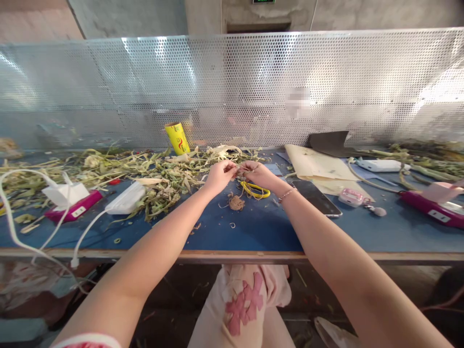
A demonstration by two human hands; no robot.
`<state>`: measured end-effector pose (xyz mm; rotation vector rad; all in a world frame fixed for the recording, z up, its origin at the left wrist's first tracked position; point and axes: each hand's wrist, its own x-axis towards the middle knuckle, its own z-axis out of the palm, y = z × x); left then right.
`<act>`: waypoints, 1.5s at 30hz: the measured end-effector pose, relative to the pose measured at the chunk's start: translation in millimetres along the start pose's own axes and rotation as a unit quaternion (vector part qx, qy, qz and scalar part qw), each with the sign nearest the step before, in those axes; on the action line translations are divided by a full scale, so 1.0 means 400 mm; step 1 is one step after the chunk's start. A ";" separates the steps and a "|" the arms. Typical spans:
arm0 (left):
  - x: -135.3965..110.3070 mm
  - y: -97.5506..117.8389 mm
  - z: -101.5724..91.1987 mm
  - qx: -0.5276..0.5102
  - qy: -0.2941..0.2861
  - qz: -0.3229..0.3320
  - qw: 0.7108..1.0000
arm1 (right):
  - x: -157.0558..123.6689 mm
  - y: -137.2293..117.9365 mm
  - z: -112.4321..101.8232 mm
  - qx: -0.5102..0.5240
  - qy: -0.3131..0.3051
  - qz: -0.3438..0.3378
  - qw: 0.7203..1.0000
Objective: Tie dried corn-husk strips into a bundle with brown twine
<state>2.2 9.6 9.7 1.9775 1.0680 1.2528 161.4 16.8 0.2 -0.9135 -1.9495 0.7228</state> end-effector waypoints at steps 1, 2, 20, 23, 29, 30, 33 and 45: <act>-0.001 0.002 -0.001 0.014 0.000 0.003 1.000 | 0.000 0.001 -0.001 -0.015 0.003 -0.012 1.000; -0.002 0.005 -0.002 0.028 0.001 0.007 1.000 | 0.001 0.002 -0.001 -0.031 0.008 -0.022 0.999; -0.001 0.028 -0.013 -0.290 -0.011 -0.243 0.926 | 0.005 -0.013 -0.001 -0.141 0.033 -0.085 0.986; -0.002 0.029 -0.017 -0.289 -0.020 -0.252 0.924 | 0.004 -0.010 -0.003 -0.137 0.039 -0.102 0.985; -0.004 0.030 -0.022 -0.249 -0.045 -0.216 0.943 | 0.002 -0.009 -0.006 -0.119 0.027 -0.108 0.987; -0.004 0.028 -0.023 -0.244 -0.049 -0.209 0.946 | 0.002 -0.009 -0.006 -0.116 0.025 -0.105 0.987; 0.000 0.018 -0.026 -0.248 -0.060 -0.189 0.948 | 0.001 -0.009 -0.004 -0.096 0.024 -0.091 0.991; 0.002 -0.002 -0.031 -0.243 -0.102 -0.173 0.949 | -0.001 -0.013 -0.001 -0.049 -0.001 -0.071 0.996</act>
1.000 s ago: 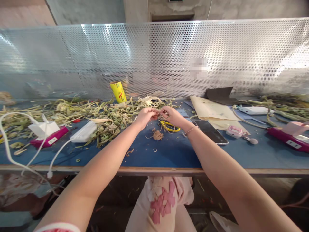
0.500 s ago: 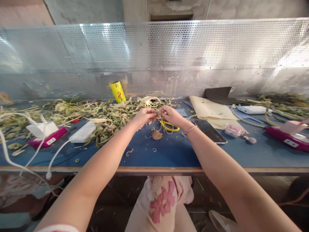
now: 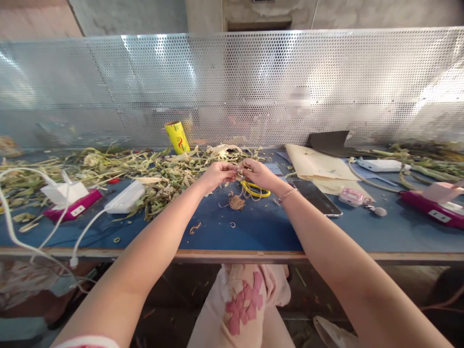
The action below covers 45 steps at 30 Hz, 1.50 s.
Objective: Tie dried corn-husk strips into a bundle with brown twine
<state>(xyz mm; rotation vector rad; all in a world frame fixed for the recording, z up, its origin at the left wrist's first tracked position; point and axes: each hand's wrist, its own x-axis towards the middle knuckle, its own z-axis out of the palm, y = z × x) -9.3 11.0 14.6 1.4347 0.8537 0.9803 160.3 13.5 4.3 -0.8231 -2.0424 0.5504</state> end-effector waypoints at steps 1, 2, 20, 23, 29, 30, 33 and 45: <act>-0.001 0.002 0.002 0.006 0.005 -0.002 1.000 | 0.000 0.000 0.000 -0.003 0.001 -0.003 1.000; -0.002 0.004 0.004 0.013 0.008 -0.002 1.000 | 0.001 0.000 0.000 -0.006 0.002 -0.005 1.000; -0.016 0.015 0.012 0.274 0.017 0.122 0.954 | -0.002 0.000 -0.002 -0.011 -0.004 0.006 1.000; -0.014 0.008 0.012 0.293 0.016 0.138 0.946 | -0.001 0.002 -0.001 -0.014 0.001 0.002 1.000; -0.010 0.007 0.011 0.261 0.013 0.142 0.955 | -0.004 -0.002 0.001 0.029 0.007 0.018 0.999; -0.011 0.008 0.012 0.253 0.010 0.138 0.958 | -0.004 -0.001 0.001 0.045 0.006 0.025 0.999; -0.011 0.012 0.013 0.241 0.012 0.137 0.961 | -0.004 0.006 0.003 0.097 0.004 0.041 0.994; -0.016 0.011 0.015 0.390 0.061 0.261 0.881 | -0.004 0.010 0.002 0.167 -0.005 0.044 0.985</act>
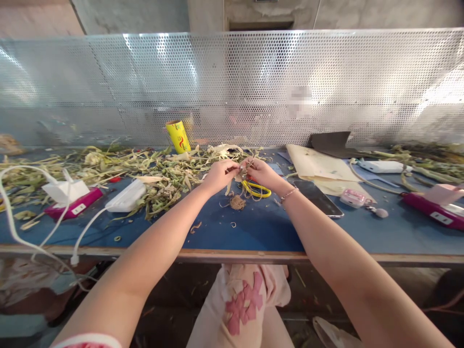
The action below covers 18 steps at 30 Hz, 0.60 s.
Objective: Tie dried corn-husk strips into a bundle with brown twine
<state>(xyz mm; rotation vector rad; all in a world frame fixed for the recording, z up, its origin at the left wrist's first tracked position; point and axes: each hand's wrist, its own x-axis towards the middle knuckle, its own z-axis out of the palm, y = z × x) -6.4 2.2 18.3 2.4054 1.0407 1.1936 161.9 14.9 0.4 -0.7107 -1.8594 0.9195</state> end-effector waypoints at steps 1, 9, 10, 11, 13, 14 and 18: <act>-0.001 0.002 0.001 0.008 0.002 0.006 1.000 | 0.000 0.001 0.000 0.005 -0.002 0.001 1.000; -0.010 0.011 0.004 0.011 0.008 0.011 1.000 | 0.001 0.013 -0.005 0.006 -0.010 0.004 1.000; -0.010 0.010 0.004 0.004 0.008 0.007 1.000 | 0.001 0.012 -0.005 0.006 -0.010 0.006 1.000; -0.010 0.010 0.004 -0.004 0.009 0.003 1.000 | 0.001 0.009 -0.005 0.006 -0.010 0.009 1.000; -0.009 0.007 0.005 -0.017 0.012 0.000 1.000 | 0.001 0.002 -0.003 0.007 -0.009 0.015 1.000; -0.008 0.006 0.006 -0.020 0.013 -0.001 1.000 | 0.001 -0.001 -0.002 0.009 -0.009 0.019 1.000; -0.006 0.005 0.006 -0.012 0.016 -0.001 1.000 | -0.001 -0.015 0.000 0.030 -0.015 0.038 0.999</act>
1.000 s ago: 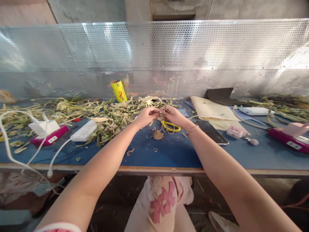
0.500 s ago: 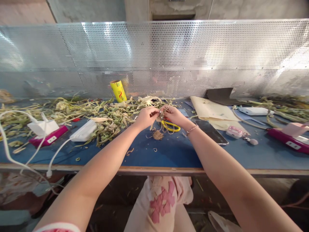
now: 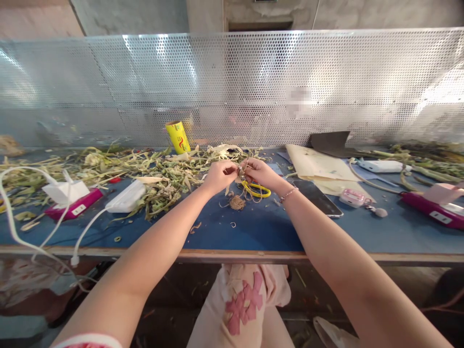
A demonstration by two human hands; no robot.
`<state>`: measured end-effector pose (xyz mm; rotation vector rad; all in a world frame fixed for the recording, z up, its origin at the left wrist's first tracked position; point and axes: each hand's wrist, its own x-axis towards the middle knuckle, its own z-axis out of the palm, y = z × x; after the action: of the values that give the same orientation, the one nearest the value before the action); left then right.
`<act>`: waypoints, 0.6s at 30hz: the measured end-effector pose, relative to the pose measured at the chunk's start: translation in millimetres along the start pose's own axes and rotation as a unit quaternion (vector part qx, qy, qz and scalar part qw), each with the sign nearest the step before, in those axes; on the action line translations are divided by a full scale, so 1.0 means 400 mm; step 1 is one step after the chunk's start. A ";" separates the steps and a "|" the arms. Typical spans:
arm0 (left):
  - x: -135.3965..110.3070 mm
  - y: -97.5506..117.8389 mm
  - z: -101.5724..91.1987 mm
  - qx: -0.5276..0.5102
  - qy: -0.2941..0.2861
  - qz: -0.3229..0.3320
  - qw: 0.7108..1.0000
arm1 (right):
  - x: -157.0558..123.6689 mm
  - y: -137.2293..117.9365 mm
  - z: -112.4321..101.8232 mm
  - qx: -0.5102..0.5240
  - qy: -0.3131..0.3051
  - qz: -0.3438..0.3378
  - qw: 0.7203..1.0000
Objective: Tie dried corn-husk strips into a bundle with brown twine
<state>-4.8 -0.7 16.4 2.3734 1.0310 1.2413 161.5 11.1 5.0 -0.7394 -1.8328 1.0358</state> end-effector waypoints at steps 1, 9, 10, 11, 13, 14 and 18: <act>0.000 0.001 0.000 0.006 0.000 0.000 1.000 | -0.001 -0.003 0.000 0.006 -0.002 0.006 1.000; -0.001 0.009 -0.002 0.051 0.003 0.001 0.999 | -0.012 -0.027 0.000 -0.050 0.014 0.019 0.998; -0.001 0.007 -0.001 0.046 0.002 0.000 0.999 | -0.012 -0.029 0.001 -0.062 0.019 0.014 0.998; 0.000 0.006 -0.001 0.040 0.001 0.000 0.999 | -0.013 -0.030 0.001 -0.072 0.030 0.010 0.997; 0.001 0.003 -0.001 0.031 0.001 -0.006 1.000 | -0.013 -0.032 0.001 -0.083 0.052 0.004 0.995; 0.002 0.002 -0.002 0.028 0.001 -0.010 1.000 | -0.012 -0.032 0.000 -0.086 0.059 0.001 0.995; 0.003 0.002 -0.006 0.029 0.006 -0.024 0.999 | -0.012 -0.029 -0.003 -0.085 0.055 -0.014 0.995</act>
<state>-5.9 -0.7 18.7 2.3723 1.1357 1.2270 163.8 2.3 13.6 -0.8525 -1.8456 0.8120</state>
